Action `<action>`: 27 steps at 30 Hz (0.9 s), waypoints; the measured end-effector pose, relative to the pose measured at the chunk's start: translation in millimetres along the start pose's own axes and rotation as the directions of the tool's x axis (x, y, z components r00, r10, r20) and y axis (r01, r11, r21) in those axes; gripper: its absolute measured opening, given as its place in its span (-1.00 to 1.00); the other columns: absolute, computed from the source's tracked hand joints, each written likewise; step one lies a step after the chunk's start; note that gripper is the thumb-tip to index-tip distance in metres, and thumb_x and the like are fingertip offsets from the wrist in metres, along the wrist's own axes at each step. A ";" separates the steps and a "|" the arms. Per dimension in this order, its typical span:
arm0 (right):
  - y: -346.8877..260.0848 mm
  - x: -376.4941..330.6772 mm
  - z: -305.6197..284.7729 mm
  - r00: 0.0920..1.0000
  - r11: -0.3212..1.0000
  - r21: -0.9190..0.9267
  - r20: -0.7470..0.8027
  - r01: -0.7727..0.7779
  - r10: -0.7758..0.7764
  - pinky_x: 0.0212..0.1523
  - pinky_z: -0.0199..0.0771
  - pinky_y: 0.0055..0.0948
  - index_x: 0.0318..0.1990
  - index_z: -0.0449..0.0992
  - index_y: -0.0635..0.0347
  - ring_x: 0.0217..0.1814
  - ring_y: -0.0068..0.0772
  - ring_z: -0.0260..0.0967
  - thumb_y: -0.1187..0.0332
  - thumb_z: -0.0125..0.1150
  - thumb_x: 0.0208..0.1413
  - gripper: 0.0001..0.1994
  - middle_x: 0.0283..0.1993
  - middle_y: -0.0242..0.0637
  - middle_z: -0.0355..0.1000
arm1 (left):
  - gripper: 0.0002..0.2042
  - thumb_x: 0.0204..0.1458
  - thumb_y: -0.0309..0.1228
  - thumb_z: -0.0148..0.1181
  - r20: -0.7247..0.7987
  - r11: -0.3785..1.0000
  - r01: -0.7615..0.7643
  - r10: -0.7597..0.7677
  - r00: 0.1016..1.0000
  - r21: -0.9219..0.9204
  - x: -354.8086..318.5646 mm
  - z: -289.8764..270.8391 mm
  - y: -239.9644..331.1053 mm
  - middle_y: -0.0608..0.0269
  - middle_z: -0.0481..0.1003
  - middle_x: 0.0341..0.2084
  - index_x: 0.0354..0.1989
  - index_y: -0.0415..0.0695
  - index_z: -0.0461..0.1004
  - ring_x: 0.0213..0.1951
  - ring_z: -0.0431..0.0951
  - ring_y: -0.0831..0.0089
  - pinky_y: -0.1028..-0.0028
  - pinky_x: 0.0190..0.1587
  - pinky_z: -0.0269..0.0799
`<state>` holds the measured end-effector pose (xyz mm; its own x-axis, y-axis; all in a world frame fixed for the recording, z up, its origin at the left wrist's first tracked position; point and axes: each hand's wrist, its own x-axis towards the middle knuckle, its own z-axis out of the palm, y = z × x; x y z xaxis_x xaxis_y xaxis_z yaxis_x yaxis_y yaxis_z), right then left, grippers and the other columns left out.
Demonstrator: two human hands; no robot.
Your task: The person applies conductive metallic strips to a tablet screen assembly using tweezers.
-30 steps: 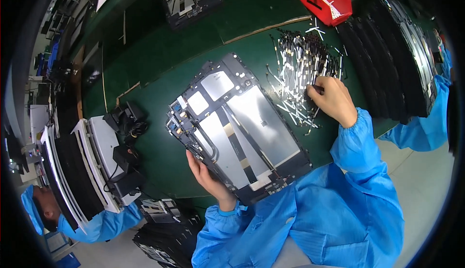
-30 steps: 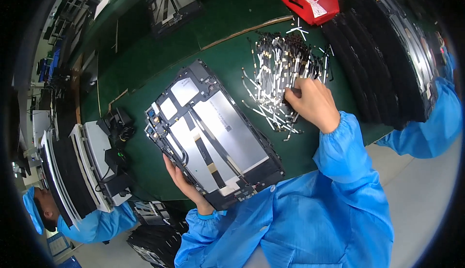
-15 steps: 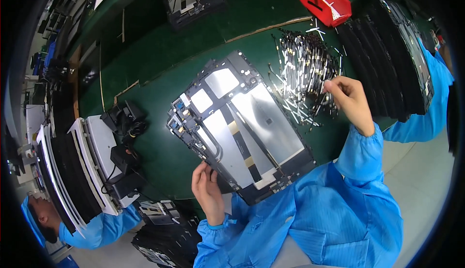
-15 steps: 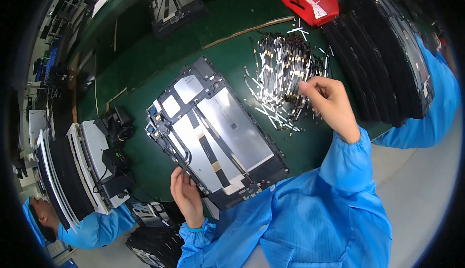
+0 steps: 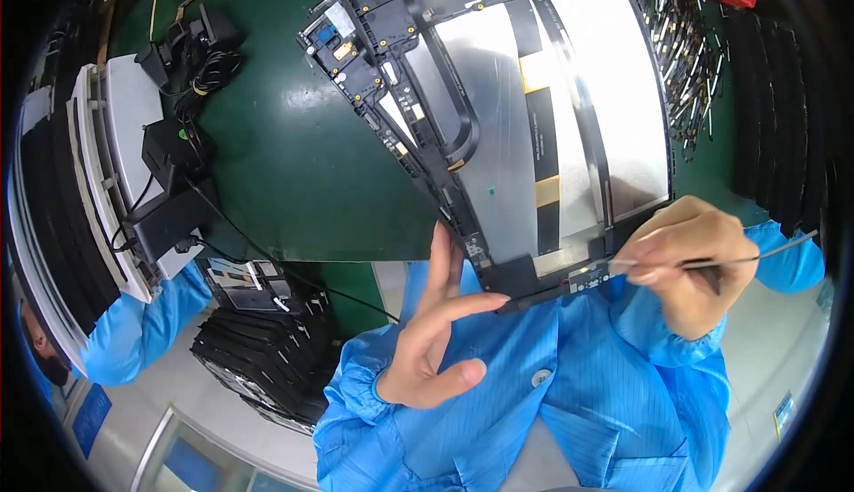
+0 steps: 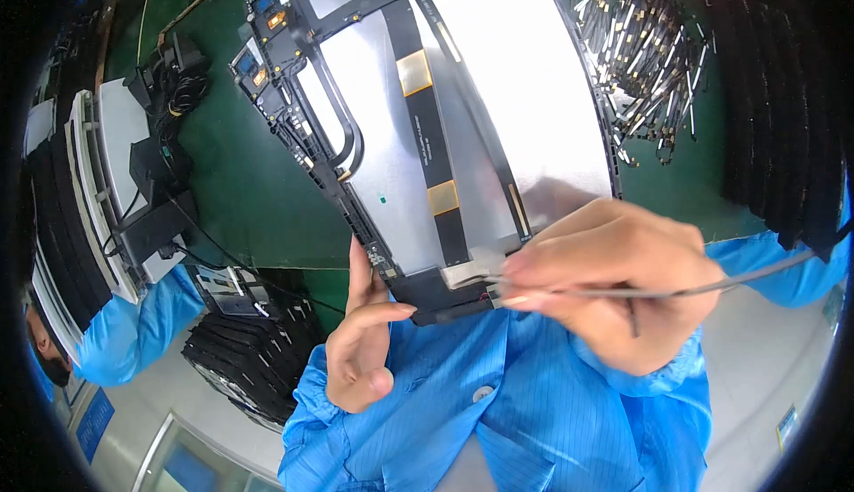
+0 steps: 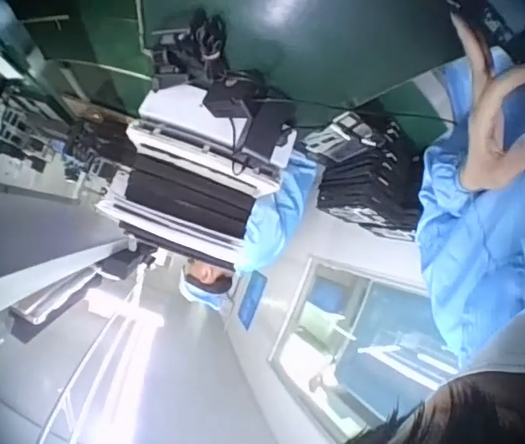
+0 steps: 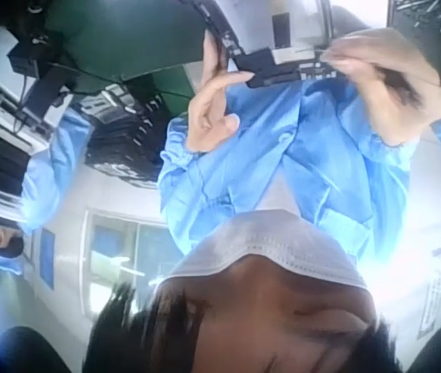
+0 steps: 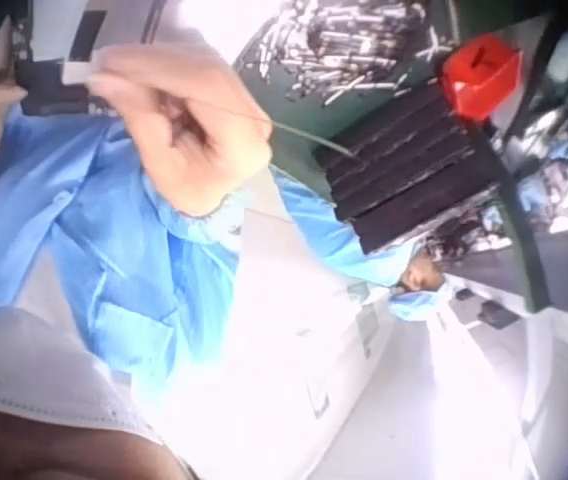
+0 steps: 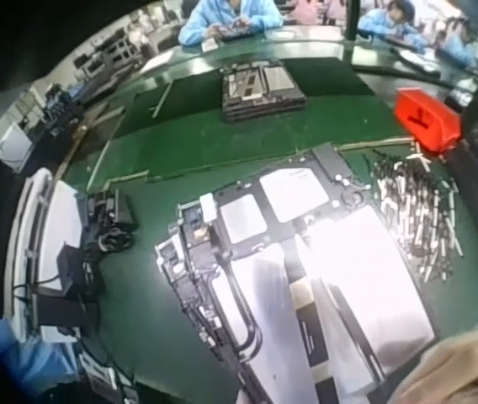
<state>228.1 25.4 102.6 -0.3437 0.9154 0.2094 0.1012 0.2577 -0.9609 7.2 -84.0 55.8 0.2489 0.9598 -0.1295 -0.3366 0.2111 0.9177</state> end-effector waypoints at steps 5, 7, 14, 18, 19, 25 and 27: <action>-1.9 -7.6 20.9 0.996 0.996 0.021 0.015 0.082 -0.083 -0.66 0.26 -0.65 -0.42 0.46 0.35 -0.61 -0.46 0.40 0.46 0.30 -0.05 -0.85 -0.54 -0.17 0.42 | -0.39 -0.01 -0.32 0.10 0.053 0.999 -0.046 0.045 0.998 0.022 -5.4 5.9 0.9 -0.11 -0.51 0.33 0.22 -0.32 0.11 0.35 -0.54 0.08 0.14 0.29 -0.55; 2.9 -12.9 26.6 0.995 0.996 -0.003 -0.053 0.086 -0.086 -0.66 0.21 -0.66 -0.39 0.43 0.34 -0.65 -0.52 0.33 0.46 0.26 -0.01 -0.85 -0.56 -0.20 0.40 | -0.26 0.02 -0.30 0.06 0.023 0.999 0.038 -0.038 0.999 -0.004 -10.0 8.2 3.3 -0.09 -0.54 0.32 0.32 -0.30 -0.18 0.35 -0.59 0.11 0.19 0.29 -0.57; 2.5 -13.9 32.4 0.996 0.997 -0.080 -0.084 0.007 -0.014 -0.57 0.33 -0.57 -0.39 0.46 0.37 -0.56 -0.46 0.39 0.59 0.30 -0.09 -0.87 -0.47 -0.19 0.48 | -0.20 0.09 -0.14 -0.03 0.096 0.992 0.116 -0.110 0.989 -0.059 -10.7 6.2 10.3 -0.06 -0.54 0.32 0.32 -0.31 -0.34 0.34 -0.62 0.16 0.22 0.29 -0.63; 2.6 -11.5 28.4 0.998 0.998 -0.066 -0.055 0.009 -0.013 -0.60 0.30 -0.61 -0.39 0.46 0.38 -0.57 -0.52 0.37 0.58 0.30 -0.09 -0.87 -0.45 -0.19 0.48 | -0.16 0.11 -0.01 -0.11 0.145 0.981 0.147 -0.128 0.981 -0.129 -6.1 5.7 17.8 -0.02 -0.64 0.31 0.31 -0.33 -0.41 0.32 -0.69 0.20 0.22 0.27 -0.72; 2.4 -12.1 28.3 0.998 0.998 -0.068 -0.057 0.012 -0.016 -0.60 0.30 -0.61 -0.39 0.46 0.38 -0.57 -0.52 0.37 0.58 0.30 -0.09 -0.87 -0.45 -0.19 0.48 | -0.14 0.13 0.04 -0.17 0.174 0.977 0.187 -0.168 0.970 -0.105 -5.4 6.4 19.7 -0.01 -0.69 0.29 0.30 -0.35 -0.45 0.31 -0.74 0.21 0.22 0.26 -0.75; 1.5 -13.0 28.1 0.999 0.999 -0.047 -0.052 -0.005 0.002 -0.58 0.31 -0.64 -0.44 0.46 0.40 -0.57 -0.54 0.38 0.58 0.31 -0.10 -0.88 -0.45 -0.19 0.48 | -0.08 0.12 0.20 -0.39 0.093 0.994 0.099 -0.093 0.991 -0.055 -6.9 32.6 13.3 -0.03 -0.80 0.25 0.23 -0.40 -0.63 0.26 -0.85 0.20 0.17 0.22 -0.85; 2.6 -14.1 28.3 0.996 1.000 -0.023 -0.085 -0.005 0.003 -0.57 0.34 -0.62 -0.47 0.46 0.40 -0.57 -0.50 0.39 0.58 0.32 -0.11 -0.88 -0.46 -0.19 0.48 | -0.06 0.10 0.23 -0.38 0.080 0.992 0.119 -0.116 0.990 -0.033 -7.0 34.0 15.6 -0.02 -0.79 0.25 0.24 -0.39 -0.63 0.27 -0.84 0.19 0.17 0.22 -0.86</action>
<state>206.8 4.4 92.0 -0.2625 0.9393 0.2210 0.1244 0.2601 -0.9575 31.1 -93.7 83.8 0.3581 0.9109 -0.2048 -0.3344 0.3300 0.8828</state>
